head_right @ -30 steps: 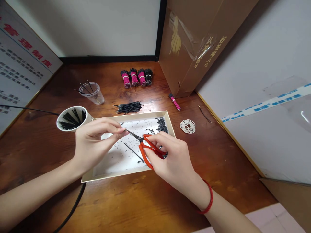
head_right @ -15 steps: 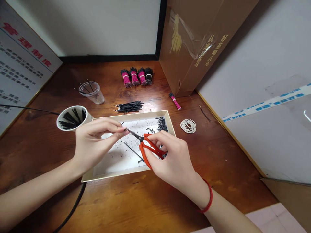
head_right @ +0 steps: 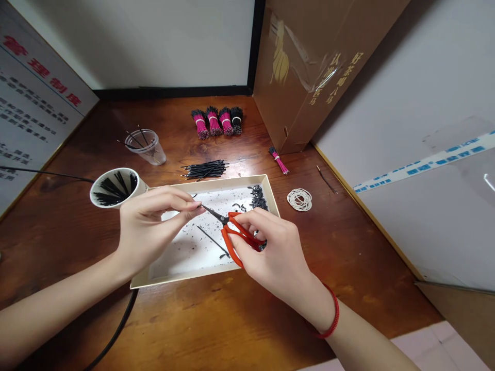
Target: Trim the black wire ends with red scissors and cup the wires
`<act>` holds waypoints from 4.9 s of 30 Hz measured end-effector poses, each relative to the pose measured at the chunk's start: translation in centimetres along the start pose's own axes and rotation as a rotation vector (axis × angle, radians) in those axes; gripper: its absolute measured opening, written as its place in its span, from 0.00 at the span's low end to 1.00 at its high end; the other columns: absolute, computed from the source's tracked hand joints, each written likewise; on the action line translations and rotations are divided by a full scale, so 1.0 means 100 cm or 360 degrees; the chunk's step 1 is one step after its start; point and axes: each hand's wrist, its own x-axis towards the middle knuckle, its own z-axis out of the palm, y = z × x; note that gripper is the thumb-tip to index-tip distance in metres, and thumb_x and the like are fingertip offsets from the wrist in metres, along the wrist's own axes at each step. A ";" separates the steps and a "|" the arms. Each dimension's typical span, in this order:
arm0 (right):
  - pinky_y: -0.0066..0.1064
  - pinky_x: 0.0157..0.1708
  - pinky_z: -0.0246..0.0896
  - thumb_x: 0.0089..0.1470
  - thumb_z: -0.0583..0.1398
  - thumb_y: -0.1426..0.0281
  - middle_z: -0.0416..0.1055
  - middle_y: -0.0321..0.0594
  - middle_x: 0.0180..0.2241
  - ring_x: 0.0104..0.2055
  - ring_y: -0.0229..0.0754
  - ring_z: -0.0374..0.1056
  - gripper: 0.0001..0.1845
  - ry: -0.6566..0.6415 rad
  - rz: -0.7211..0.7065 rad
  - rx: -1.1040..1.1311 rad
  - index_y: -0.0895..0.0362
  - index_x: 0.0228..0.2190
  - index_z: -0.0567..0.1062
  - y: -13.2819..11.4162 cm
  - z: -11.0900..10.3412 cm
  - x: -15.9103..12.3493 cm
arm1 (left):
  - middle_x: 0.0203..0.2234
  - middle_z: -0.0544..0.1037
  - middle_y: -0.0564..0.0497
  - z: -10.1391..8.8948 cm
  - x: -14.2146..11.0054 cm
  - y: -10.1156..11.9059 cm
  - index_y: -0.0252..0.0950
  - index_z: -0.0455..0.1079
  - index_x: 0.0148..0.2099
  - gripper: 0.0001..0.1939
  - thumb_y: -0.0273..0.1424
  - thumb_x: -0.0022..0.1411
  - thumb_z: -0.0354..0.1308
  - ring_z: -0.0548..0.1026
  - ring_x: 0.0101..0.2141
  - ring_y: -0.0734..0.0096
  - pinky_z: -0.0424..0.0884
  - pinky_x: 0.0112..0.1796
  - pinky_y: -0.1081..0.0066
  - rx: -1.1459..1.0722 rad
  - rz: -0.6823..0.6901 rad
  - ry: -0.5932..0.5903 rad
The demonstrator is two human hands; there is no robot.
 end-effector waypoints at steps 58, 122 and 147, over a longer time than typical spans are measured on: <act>0.25 0.19 0.57 0.48 0.62 0.78 0.65 0.32 0.22 0.23 0.33 0.57 0.05 0.0000 0.0055 0.0046 0.57 0.28 0.73 -0.001 0.002 0.001 | 0.24 0.79 0.51 0.000 0.000 0.000 0.33 0.76 0.26 0.05 0.20 0.52 0.67 0.76 0.26 0.76 0.73 0.27 0.77 0.0030 -0.0001 -0.0008; 0.25 0.20 0.61 0.48 0.62 0.76 0.69 0.34 0.24 0.23 0.34 0.62 0.04 0.0101 0.0142 -0.0003 0.55 0.28 0.72 0.004 0.000 0.004 | 0.30 0.82 0.50 0.000 0.005 -0.006 0.38 0.77 0.32 0.01 0.27 0.55 0.65 0.79 0.33 0.66 0.75 0.37 0.66 0.0061 -0.0344 -0.0187; 0.28 0.22 0.59 0.49 0.62 0.77 0.65 0.31 0.22 0.23 0.34 0.58 0.06 0.0052 0.0026 0.0010 0.55 0.30 0.72 0.001 0.005 0.001 | 0.28 0.82 0.53 -0.001 0.001 -0.002 0.39 0.79 0.32 0.08 0.20 0.53 0.65 0.76 0.31 0.70 0.72 0.36 0.67 -0.0180 -0.0191 -0.0072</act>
